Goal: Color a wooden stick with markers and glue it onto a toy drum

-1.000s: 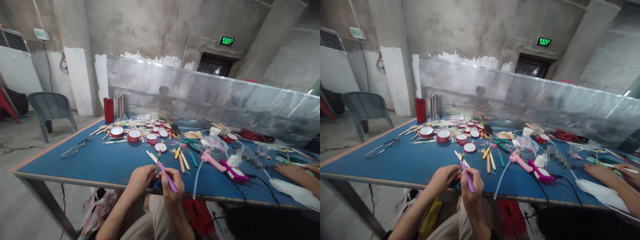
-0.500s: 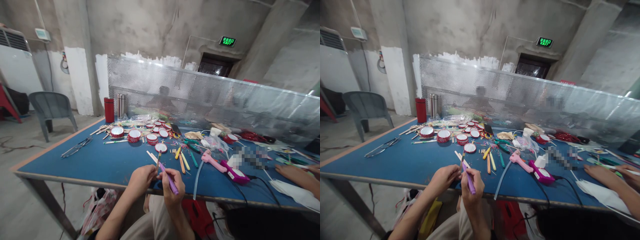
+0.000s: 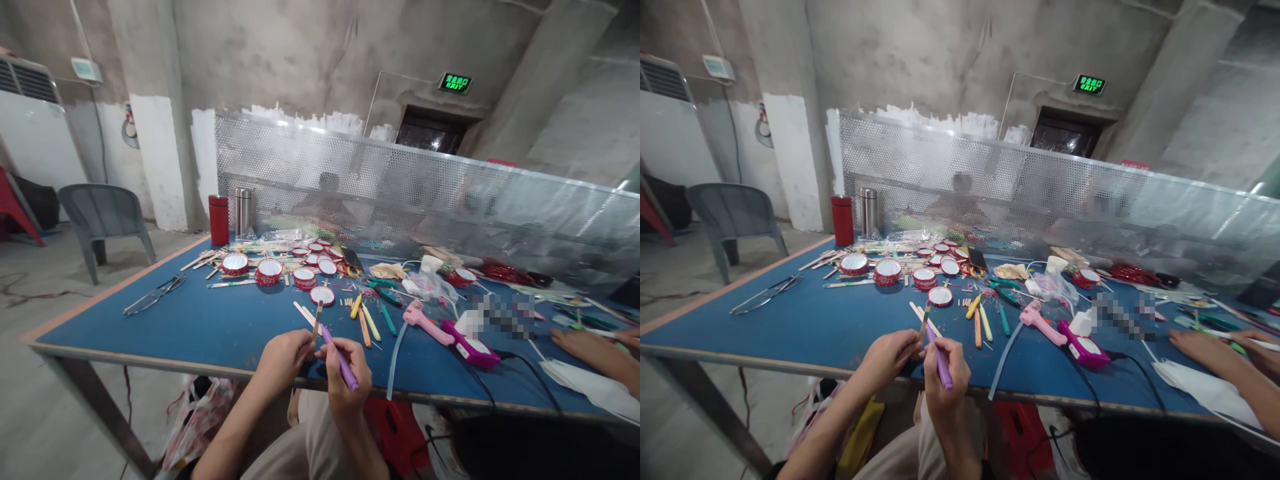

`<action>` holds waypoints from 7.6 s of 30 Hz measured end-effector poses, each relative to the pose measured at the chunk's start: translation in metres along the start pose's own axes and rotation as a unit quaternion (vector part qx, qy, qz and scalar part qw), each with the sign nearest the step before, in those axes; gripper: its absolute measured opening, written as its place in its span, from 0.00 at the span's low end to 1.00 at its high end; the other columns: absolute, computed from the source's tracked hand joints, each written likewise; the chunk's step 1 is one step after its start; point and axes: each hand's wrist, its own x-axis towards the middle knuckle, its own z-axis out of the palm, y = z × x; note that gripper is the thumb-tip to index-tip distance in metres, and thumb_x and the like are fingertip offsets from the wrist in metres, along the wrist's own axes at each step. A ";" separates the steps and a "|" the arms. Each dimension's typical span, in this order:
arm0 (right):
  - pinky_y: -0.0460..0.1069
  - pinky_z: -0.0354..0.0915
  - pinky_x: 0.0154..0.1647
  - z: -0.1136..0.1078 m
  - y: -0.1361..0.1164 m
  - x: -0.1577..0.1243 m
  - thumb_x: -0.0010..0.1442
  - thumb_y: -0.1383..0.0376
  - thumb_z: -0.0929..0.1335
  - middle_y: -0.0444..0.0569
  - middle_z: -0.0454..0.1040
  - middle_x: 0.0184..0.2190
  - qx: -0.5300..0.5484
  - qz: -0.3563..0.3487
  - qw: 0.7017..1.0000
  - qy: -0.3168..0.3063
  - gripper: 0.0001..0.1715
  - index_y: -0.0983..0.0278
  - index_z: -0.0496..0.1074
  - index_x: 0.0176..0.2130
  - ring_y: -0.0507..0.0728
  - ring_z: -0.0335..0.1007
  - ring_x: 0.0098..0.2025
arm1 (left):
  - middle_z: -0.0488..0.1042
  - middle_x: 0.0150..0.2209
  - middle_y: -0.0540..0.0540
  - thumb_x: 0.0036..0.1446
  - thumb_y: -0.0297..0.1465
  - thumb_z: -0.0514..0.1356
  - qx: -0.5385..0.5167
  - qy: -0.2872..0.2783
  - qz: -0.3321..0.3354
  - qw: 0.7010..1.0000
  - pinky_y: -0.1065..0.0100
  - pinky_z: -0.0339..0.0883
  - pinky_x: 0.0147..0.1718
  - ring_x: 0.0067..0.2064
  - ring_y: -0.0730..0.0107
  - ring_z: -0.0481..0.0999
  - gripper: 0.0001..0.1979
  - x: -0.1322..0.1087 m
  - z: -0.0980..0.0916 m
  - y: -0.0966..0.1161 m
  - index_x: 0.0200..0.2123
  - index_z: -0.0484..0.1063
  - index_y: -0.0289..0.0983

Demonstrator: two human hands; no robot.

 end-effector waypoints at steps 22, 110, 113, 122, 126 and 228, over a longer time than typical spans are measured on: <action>0.46 0.71 0.29 0.000 0.003 -0.001 0.58 0.66 0.66 0.46 0.76 0.26 -0.024 0.003 1.000 0.000 0.05 0.64 0.69 0.37 0.53 0.75 0.25 | 0.75 0.29 0.49 0.62 0.31 0.49 -0.002 -0.001 0.006 1.000 0.73 0.53 0.28 0.31 0.70 0.72 0.12 0.000 -0.002 0.001 0.28 0.67 0.38; 0.46 0.70 0.28 0.001 0.001 0.000 0.59 0.67 0.65 0.46 0.75 0.26 -0.043 -0.041 0.998 0.005 0.04 0.64 0.68 0.36 0.53 0.74 0.26 | 0.74 0.28 0.49 0.62 0.32 0.49 0.003 0.001 0.000 1.000 0.72 0.52 0.27 0.31 0.70 0.72 0.12 0.000 0.001 -0.001 0.27 0.66 0.38; 0.45 0.70 0.27 0.002 0.000 -0.001 0.59 0.67 0.65 0.45 0.74 0.25 -0.041 -0.040 0.998 0.009 0.03 0.64 0.68 0.36 0.52 0.73 0.24 | 0.74 0.27 0.49 0.62 0.32 0.49 0.005 0.002 0.000 1.000 0.72 0.51 0.27 0.30 0.70 0.72 0.12 0.000 0.001 0.000 0.27 0.66 0.38; 0.46 0.71 0.29 0.000 0.003 0.000 0.58 0.68 0.65 0.46 0.75 0.27 -0.035 -0.057 0.998 -0.020 0.04 0.64 0.69 0.36 0.54 0.76 0.28 | 0.75 0.29 0.49 0.62 0.33 0.49 -0.009 0.001 0.005 1.000 0.73 0.53 0.28 0.32 0.70 0.73 0.12 0.000 0.000 0.000 0.28 0.67 0.38; 0.46 0.71 0.29 0.000 0.001 -0.001 0.58 0.68 0.65 0.47 0.75 0.27 -0.039 -0.050 0.998 -0.018 0.04 0.64 0.69 0.36 0.53 0.76 0.28 | 0.75 0.30 0.49 0.62 0.32 0.49 -0.009 -0.003 0.008 1.000 0.73 0.54 0.29 0.33 0.70 0.73 0.12 0.000 0.000 -0.001 0.29 0.67 0.39; 0.47 0.70 0.29 0.000 0.002 -0.002 0.58 0.68 0.65 0.46 0.74 0.27 -0.052 -0.077 0.996 -0.012 0.03 0.64 0.69 0.36 0.53 0.74 0.27 | 0.74 0.28 0.50 0.62 0.32 0.49 -0.012 -0.002 0.002 1.000 0.73 0.52 0.28 0.31 0.71 0.71 0.12 -0.001 -0.001 0.000 0.27 0.66 0.38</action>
